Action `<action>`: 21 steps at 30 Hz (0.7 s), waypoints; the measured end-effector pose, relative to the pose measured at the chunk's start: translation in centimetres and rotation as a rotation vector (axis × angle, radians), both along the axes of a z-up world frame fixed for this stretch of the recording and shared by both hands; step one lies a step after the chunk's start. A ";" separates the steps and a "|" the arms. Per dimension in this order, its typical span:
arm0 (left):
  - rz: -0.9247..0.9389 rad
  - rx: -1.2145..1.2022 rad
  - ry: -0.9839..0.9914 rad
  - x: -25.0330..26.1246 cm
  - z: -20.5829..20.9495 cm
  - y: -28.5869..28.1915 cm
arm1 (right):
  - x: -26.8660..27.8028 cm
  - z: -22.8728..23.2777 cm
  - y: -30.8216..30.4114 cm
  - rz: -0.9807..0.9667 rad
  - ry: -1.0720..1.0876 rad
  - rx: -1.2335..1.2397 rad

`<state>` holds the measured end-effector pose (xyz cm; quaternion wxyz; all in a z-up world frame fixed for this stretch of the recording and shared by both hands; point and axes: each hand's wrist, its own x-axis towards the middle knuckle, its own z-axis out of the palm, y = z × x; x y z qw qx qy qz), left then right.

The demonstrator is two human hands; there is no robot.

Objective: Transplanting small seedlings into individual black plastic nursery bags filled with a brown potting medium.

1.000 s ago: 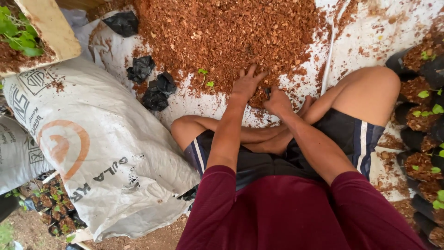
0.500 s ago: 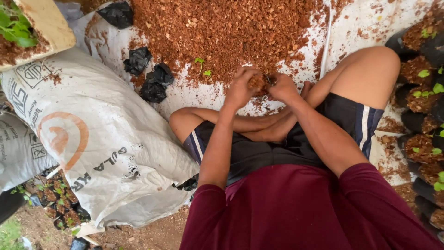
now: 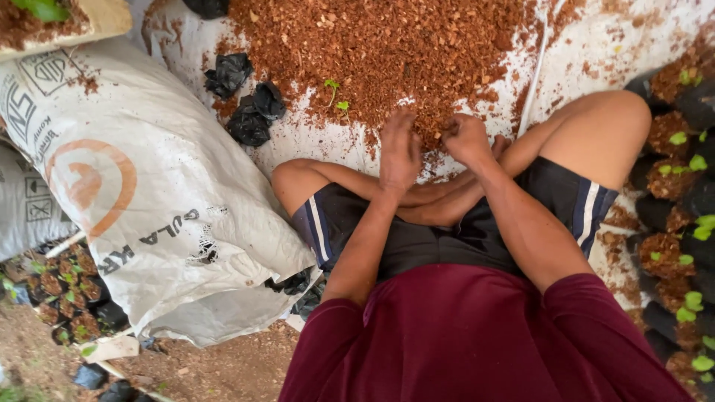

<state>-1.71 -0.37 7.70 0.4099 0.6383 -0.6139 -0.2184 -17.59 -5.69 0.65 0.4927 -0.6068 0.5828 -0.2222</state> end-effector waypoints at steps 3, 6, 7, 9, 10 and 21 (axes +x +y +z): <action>-0.257 0.490 -0.657 -1.1 -0.8 1.6 | -0.3 -1.2 -0.2 0.048 0.000 -0.034; -0.294 0.540 -0.830 -1.1 -4.5 1.5 | -0.3 -2.0 -0.9 -0.006 -0.187 0.102; -0.313 0.541 -0.837 -1.4 -3.8 1.2 | -0.4 -2.0 -1.1 -0.019 -0.178 0.102; -0.312 0.550 -0.837 -1.3 -4.5 1.6 | -0.5 -2.4 -0.7 -0.011 -0.168 0.102; -0.336 0.506 -0.838 -1.0 -5.8 1.3 | -0.6 -2.8 -0.9 -0.035 -0.190 0.130; 0.350 0.534 -0.482 17.6 -7.6 -6.2 | 0.3 2.9 -0.3 -0.066 -0.164 -0.038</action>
